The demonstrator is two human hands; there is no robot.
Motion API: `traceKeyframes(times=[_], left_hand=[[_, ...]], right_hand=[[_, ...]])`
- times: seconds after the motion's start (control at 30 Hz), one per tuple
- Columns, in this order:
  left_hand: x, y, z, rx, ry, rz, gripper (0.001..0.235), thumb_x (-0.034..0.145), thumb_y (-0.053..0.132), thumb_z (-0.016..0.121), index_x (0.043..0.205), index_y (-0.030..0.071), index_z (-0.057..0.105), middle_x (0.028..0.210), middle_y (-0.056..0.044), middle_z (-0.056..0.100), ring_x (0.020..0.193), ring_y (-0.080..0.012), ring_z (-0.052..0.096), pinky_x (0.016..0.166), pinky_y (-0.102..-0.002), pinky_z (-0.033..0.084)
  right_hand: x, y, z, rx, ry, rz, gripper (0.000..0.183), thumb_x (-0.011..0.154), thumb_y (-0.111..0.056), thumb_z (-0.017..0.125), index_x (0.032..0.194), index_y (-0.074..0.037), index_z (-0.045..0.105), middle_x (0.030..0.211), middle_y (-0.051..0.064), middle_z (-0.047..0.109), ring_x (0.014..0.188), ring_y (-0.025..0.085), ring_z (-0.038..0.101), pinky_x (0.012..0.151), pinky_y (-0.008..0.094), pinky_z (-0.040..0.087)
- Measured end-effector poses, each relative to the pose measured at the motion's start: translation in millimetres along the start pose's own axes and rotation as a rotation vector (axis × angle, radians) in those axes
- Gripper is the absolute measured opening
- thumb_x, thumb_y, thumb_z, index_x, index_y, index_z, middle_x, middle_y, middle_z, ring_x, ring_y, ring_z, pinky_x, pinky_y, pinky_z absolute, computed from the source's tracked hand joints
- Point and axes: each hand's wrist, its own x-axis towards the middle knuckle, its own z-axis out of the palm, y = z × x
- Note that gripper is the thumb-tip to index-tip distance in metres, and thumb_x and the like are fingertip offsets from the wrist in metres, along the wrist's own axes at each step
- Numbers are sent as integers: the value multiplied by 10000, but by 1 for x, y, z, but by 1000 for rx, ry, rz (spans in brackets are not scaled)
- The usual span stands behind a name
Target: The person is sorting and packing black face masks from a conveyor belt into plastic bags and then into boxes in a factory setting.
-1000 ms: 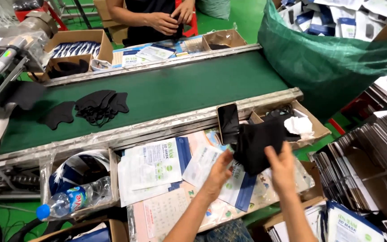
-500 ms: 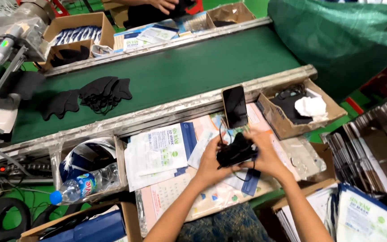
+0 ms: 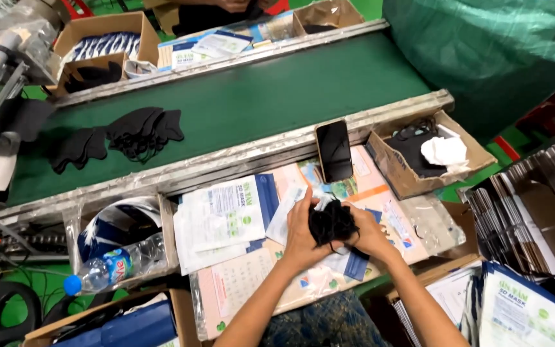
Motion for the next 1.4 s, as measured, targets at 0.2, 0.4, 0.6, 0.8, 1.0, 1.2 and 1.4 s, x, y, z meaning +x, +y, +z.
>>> traceKeyframes(times=[0.2,0.4,0.6,0.8,1.0,1.2,1.4], left_hand=[[7,-3,-10,-32,-60,-139,1378,622,451,951,1658,45,138,1356,-144,549,1209,-338,551,1087,-456,419],[11,-13,-12,-77,-171,-136,1370,625,357,975,1641,37,114,1178,-187,675,1021,-394,667,881,-460,513],[12,-7,-10,-75,-240,-350,1157,755,238,876,1686,127,198,912,-109,757,799,-329,747,738,-389,563],[22,5,-7,-237,-320,-352,1101,745,128,873,1639,236,240,1004,-106,770,863,-277,767,784,-352,568],[49,42,12,-240,-502,-243,897,791,32,787,1596,232,448,1019,-143,740,907,-329,729,843,-365,559],[13,19,81,174,134,-201,302,889,137,773,1151,64,641,1050,-130,596,1045,-345,565,928,-463,449],[-12,0,93,288,-132,-47,308,765,237,770,945,25,639,916,-161,553,897,-368,516,761,-476,394]], right_hand=[[2,13,-2,112,66,-58,425,784,-117,820,1176,-25,685,1042,148,778,953,255,720,871,333,556],[13,-22,-5,-327,49,-294,772,523,-147,940,1203,29,618,1132,232,666,1092,419,592,932,455,473],[9,-9,6,-82,-6,-34,773,600,-145,942,1295,-56,615,1066,121,767,975,254,752,884,362,560],[7,-23,-3,-49,-28,-113,1110,557,-141,928,1527,-93,389,1039,120,736,932,264,698,897,362,532],[-14,51,-40,-134,-129,-290,577,817,-214,824,1336,-52,632,1208,124,744,1133,219,698,1007,372,508],[-49,28,-87,132,558,244,420,896,-216,854,1180,61,715,1130,136,708,971,205,640,891,337,542],[-82,16,-84,285,625,88,574,804,-109,847,1300,63,614,1264,76,667,1118,165,630,1000,294,497]])
